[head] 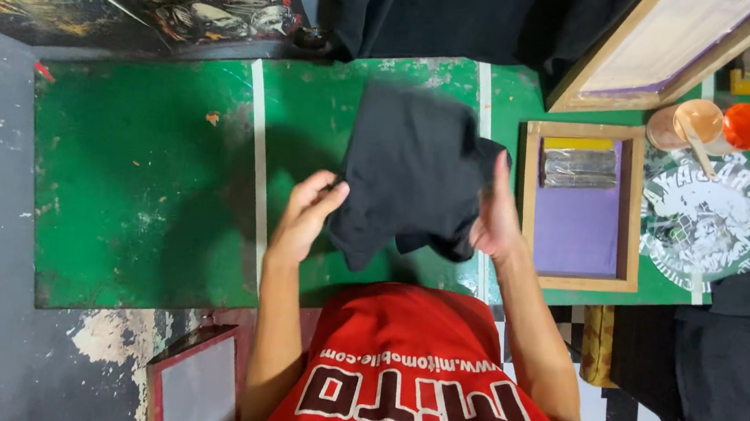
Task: The person smooths a black t-shirt on a green table, places a screen printing frame on it, and uses a squeegee to apply purple ink. After printing, the person folds the t-shirt and places it aside.
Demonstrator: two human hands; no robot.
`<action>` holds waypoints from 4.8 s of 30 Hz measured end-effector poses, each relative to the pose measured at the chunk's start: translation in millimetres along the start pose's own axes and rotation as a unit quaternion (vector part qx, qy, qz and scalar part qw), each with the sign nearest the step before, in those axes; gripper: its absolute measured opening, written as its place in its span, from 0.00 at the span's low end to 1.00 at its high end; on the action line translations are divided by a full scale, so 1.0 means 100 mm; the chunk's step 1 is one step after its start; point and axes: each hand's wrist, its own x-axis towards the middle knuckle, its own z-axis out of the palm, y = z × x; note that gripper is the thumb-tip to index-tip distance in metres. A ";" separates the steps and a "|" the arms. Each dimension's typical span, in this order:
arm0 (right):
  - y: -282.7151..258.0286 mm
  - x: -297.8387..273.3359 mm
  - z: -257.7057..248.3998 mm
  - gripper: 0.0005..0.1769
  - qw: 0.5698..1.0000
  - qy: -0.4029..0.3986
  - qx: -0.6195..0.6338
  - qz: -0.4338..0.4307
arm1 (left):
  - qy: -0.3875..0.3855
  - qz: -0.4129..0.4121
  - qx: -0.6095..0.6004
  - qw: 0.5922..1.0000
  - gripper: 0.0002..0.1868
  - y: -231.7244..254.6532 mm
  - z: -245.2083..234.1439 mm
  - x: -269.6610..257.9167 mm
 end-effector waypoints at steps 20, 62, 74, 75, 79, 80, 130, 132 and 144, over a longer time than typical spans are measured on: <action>0.63 0.82 -0.47 0.35 0.932 0.058 -0.284 -0.220 | -0.013 -0.034 -0.242 0.970 0.21 -0.05 0.02 -0.17; 0.02 0.12 0.03 0.05 0.805 -0.221 -0.472 -0.284 | -0.258 0.117 0.003 0.959 0.28 0.72 0.20 -0.03; -0.23 -0.01 0.07 0.07 0.779 -0.147 -0.515 -0.327 | -0.192 0.141 0.138 0.961 0.12 0.93 0.24 -0.04; -0.28 -0.05 0.06 0.08 0.773 -0.114 -0.518 -0.347 | -0.177 0.136 0.160 0.962 0.11 0.91 0.22 -0.04; -0.24 0.02 -0.35 0.10 0.762 -0.062 -0.519 -0.381 | -0.135 0.208 0.197 0.949 0.06 0.75 0.13 0.02; -0.19 0.02 -0.44 0.08 0.765 -0.054 -0.498 -0.405 | -0.115 0.234 0.215 0.941 0.08 0.79 0.14 -0.03; 2.37 1.04 -1.58 0.12 0.877 -0.004 -0.364 -0.315 | 0.035 0.281 -0.134 0.950 0.20 0.86 -0.53 -0.89; 1.38 -0.10 -0.70 0.37 0.980 0.121 -0.134 -0.088 | 0.082 0.267 0.059 0.958 0.43 0.77 -0.87 -0.77; 0.63 -0.38 -0.74 0.31 0.995 -0.088 0.030 0.037 | -0.136 0.345 0.281 0.885 0.37 0.71 0.80 -1.05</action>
